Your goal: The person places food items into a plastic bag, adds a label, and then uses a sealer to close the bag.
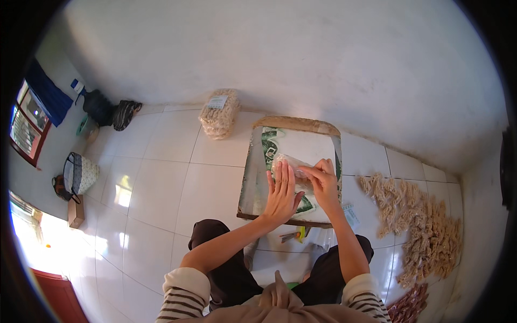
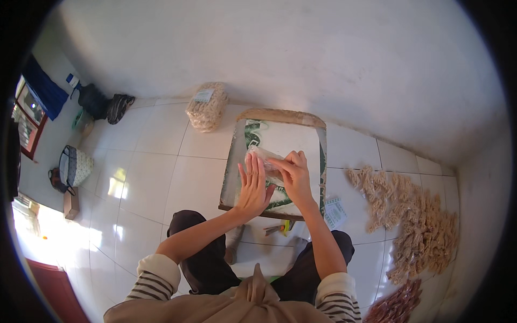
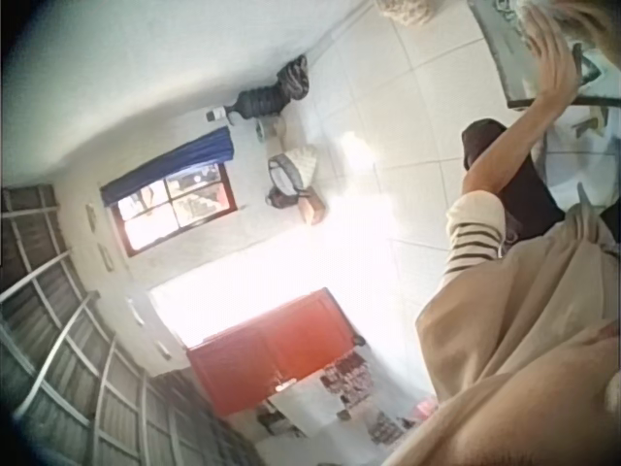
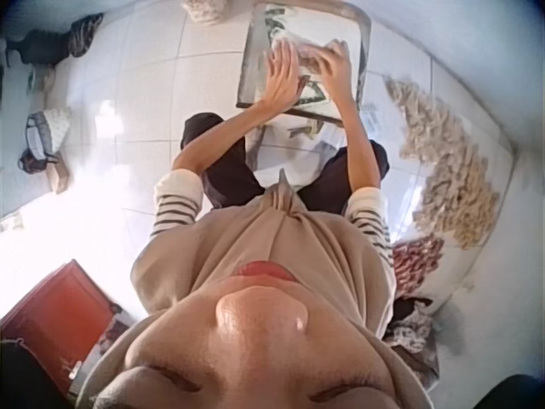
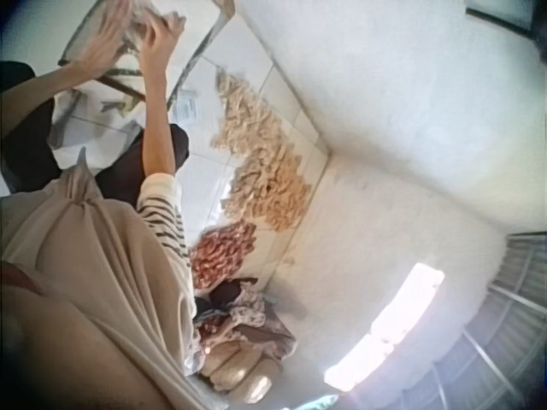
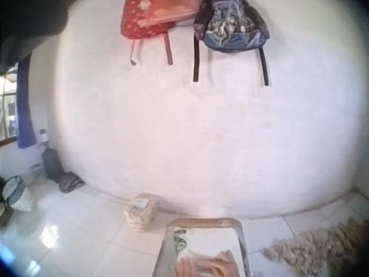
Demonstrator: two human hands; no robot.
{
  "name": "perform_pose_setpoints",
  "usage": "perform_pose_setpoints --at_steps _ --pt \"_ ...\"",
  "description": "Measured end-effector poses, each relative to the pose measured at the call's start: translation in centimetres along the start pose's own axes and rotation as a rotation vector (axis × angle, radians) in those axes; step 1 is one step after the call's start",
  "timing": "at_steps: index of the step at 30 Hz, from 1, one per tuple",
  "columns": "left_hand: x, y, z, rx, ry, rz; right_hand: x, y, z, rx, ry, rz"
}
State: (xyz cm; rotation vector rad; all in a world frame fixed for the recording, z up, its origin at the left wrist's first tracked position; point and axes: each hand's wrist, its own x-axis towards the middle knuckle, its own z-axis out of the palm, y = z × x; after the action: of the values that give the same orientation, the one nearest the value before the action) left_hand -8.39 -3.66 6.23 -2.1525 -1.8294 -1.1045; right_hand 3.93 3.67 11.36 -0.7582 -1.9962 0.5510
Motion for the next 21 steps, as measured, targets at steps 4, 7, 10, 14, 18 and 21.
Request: perform_pose_setpoints --at_steps 4,7,10,14,18,21 --pt "0.3 -0.1 -0.4 -0.065 0.031 0.007 -0.1 -0.1 -0.1 0.073 -0.044 -0.015" --pt "0.7 0.3 -1.0 -0.131 0.05 -0.019 -0.4 0.4 -0.1 0.108 -0.066 -0.027" --pt "1.7 0.1 -2.0 -0.279 0.087 -0.02 -0.7 0.7 -0.2 0.116 -0.067 -0.039" --pt "3.1 -0.8 -2.8 -0.502 0.123 -0.031 -0.7 0.6 -0.3 0.09 -0.061 -0.053" --pt "3.9 -0.3 -3.1 -0.511 0.199 -0.089 -0.8 0.7 -0.4 0.044 -0.055 -0.073" --pt "4.0 -0.3 -3.4 -0.639 0.163 -0.244 -0.8 0.6 -0.4 0.046 -0.073 -0.096"
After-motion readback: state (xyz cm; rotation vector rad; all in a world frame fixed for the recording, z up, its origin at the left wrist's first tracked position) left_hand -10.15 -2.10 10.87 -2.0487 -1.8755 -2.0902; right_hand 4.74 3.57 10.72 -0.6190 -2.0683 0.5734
